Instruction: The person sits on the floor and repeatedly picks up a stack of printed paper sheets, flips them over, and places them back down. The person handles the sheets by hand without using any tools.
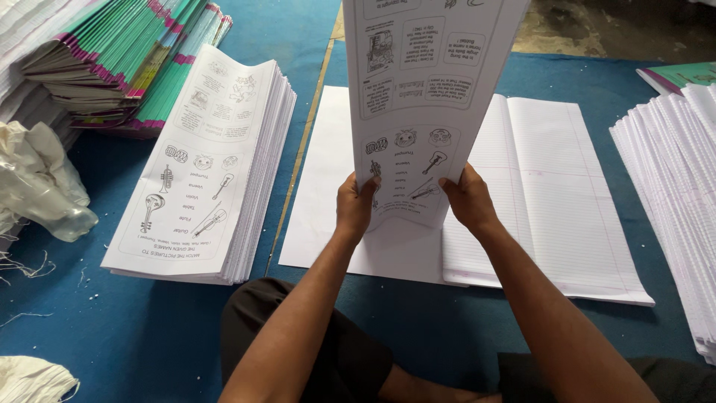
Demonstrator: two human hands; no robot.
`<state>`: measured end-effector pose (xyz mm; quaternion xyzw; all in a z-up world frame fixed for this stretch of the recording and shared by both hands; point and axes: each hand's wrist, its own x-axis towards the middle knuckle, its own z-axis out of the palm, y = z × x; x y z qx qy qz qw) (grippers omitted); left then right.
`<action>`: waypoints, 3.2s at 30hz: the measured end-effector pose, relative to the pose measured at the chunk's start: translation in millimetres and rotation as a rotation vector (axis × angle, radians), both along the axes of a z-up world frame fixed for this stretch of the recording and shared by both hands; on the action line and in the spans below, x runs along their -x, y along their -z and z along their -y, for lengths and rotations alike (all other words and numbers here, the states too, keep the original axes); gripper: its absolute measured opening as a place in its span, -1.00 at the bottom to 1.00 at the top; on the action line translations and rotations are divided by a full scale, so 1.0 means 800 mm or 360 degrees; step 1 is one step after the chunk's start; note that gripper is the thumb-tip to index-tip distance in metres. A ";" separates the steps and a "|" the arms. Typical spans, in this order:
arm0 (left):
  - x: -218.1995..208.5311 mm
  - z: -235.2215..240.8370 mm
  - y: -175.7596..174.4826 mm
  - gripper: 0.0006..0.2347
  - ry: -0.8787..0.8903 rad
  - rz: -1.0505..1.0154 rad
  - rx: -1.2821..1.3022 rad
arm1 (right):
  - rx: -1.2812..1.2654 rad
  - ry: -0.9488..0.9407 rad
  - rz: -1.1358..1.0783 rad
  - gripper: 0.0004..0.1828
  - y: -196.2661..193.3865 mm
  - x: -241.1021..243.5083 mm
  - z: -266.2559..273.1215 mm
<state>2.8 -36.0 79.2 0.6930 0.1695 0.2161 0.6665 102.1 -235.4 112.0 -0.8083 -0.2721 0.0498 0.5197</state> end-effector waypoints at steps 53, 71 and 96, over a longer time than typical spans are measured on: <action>0.198 -0.413 -0.084 -0.77 -0.0664 -0.1301 -0.0633 | 0.0418 -0.0605 -0.0530 -0.45 -0.007 0.177 -0.415; 0.181 -0.436 -0.069 -0.61 -0.0514 -0.1491 -0.0792 | 0.1001 -0.0716 -0.0334 0.10 0.011 0.175 -0.427; 0.194 -0.434 -0.062 -0.65 -0.0498 -0.1360 -0.0529 | 0.0663 -0.0810 -0.0716 0.15 0.034 0.178 -0.421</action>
